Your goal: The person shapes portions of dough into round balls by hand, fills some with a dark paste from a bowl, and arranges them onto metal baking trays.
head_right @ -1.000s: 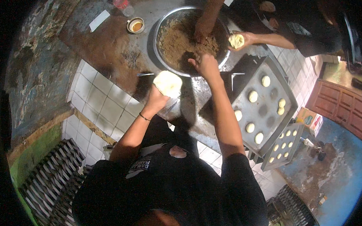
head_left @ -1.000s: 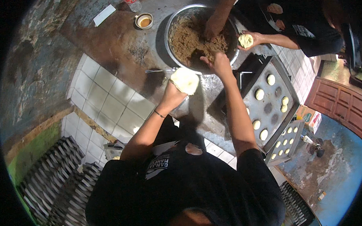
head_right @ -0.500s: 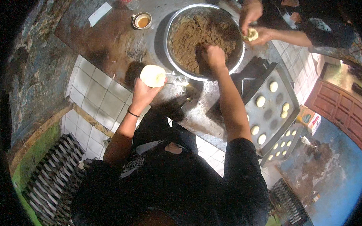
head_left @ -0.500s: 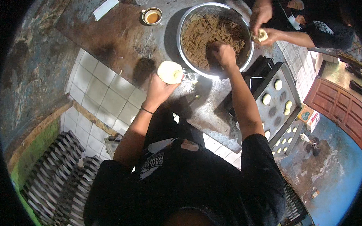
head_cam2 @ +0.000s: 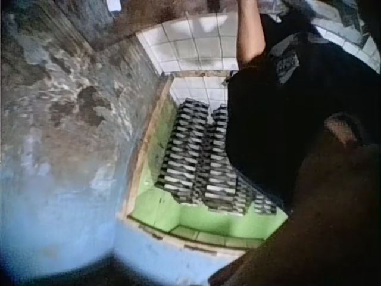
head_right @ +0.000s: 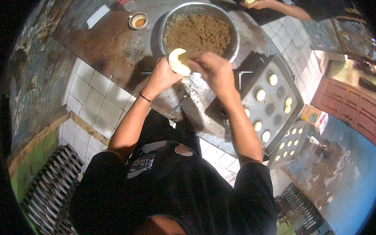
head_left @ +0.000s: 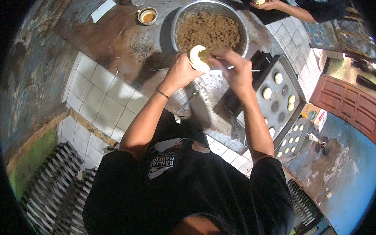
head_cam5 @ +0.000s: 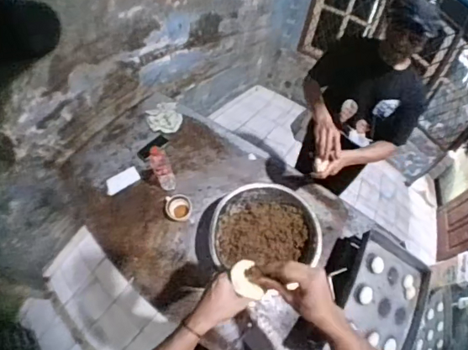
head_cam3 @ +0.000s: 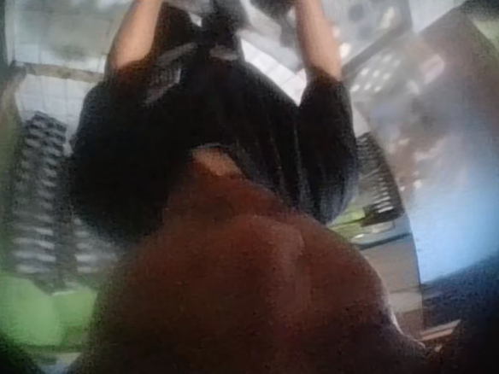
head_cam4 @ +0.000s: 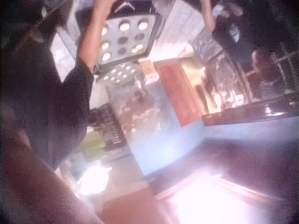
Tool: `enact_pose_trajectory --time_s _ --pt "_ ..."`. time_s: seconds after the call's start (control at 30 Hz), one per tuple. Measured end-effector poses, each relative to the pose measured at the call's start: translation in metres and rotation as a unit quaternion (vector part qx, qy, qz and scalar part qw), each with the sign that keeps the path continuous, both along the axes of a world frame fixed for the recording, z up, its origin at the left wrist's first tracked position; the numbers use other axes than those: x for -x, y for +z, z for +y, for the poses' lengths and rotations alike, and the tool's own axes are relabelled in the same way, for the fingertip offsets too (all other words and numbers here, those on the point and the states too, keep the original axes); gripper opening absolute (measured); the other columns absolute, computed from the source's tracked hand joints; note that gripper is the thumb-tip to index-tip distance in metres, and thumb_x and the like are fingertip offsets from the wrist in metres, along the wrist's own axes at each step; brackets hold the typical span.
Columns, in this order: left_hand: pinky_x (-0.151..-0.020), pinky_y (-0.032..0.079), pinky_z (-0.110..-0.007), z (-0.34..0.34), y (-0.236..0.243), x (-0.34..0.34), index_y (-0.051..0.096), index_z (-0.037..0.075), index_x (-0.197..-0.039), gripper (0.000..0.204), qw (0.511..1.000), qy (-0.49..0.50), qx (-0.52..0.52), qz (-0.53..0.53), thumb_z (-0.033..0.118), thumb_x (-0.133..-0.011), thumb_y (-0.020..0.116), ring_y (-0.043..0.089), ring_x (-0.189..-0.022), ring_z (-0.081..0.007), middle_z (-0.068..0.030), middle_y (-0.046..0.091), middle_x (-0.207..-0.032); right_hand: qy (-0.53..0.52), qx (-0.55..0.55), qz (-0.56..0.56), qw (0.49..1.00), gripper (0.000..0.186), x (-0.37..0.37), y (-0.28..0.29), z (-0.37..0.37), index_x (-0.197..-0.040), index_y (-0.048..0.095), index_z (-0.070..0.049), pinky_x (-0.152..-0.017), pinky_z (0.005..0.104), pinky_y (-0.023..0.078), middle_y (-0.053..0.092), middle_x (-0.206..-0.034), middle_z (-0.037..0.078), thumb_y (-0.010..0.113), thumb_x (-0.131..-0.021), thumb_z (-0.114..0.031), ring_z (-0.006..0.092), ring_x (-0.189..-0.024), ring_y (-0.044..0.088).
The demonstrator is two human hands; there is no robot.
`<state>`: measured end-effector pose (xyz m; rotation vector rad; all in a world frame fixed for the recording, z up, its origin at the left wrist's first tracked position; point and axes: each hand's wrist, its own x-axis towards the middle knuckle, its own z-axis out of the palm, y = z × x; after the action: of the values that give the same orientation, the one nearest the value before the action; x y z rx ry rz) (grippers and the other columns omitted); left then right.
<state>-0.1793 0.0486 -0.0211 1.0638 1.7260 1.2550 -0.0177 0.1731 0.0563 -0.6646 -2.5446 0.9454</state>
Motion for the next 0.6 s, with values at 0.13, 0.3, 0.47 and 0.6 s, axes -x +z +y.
enact_pose_trajectory --time_s 0.13,0.3,0.47,0.6 --pt "-0.086 0.058 -0.042 0.013 0.035 -0.024 0.071 0.001 -0.115 0.038 0.995 -0.01 -0.094 -0.02 0.007 -0.078 0.078 0.075 -0.1 -0.0357 -0.0209 0.076 -0.105 0.079 -0.209 -0.038 0.974 0.048 -0.035 0.012 -0.023 -0.136 0.068 -0.012 -0.107 0.0403 0.056 0.069 -0.139 0.011 0.061 -0.089 -0.01 0.0278 -0.133 0.064" --pt "-0.084 0.057 -0.037 0.0 0.069 -0.063 0.072 0.001 -0.111 0.039 0.986 -0.162 -0.009 -0.024 0.018 -0.079 0.087 0.074 -0.092 -0.0203 -0.015 0.078 -0.102 0.086 -0.036 -0.019 0.995 0.062 -0.111 0.083 -0.023 -0.147 0.059 -0.011 -0.115 0.0468 0.047 0.06 -0.15 0.015 0.076 -0.088 -0.021 0.0347 -0.137 0.057" --pt "-0.083 0.057 -0.037 0.01 0.102 -0.123 0.073 -0.001 -0.109 0.044 0.947 -0.316 -0.006 0.051 0.024 -0.077 0.09 0.074 -0.089 -0.0201 -0.0125 0.078 -0.098 0.037 0.068 0.0 0.997 0.065 -0.169 0.109 -0.034 -0.133 0.067 -0.007 -0.094 0.0406 0.056 0.067 -0.12 0.016 0.092 -0.077 -0.028 0.0311 -0.109 0.068" --pt "-0.082 0.056 -0.034 0.012 0.137 -0.168 0.073 0.001 -0.112 0.049 0.933 -0.36 -0.018 -0.006 0.029 -0.077 0.093 0.071 -0.09 -0.0156 -0.0088 0.075 -0.096 -0.044 0.206 0.101 0.972 0.031 -0.23 0.084 -0.035 -0.11 0.077 -0.001 -0.073 0.0292 0.059 0.073 -0.102 0.007 0.087 -0.087 -0.019 0.0129 -0.092 0.071"
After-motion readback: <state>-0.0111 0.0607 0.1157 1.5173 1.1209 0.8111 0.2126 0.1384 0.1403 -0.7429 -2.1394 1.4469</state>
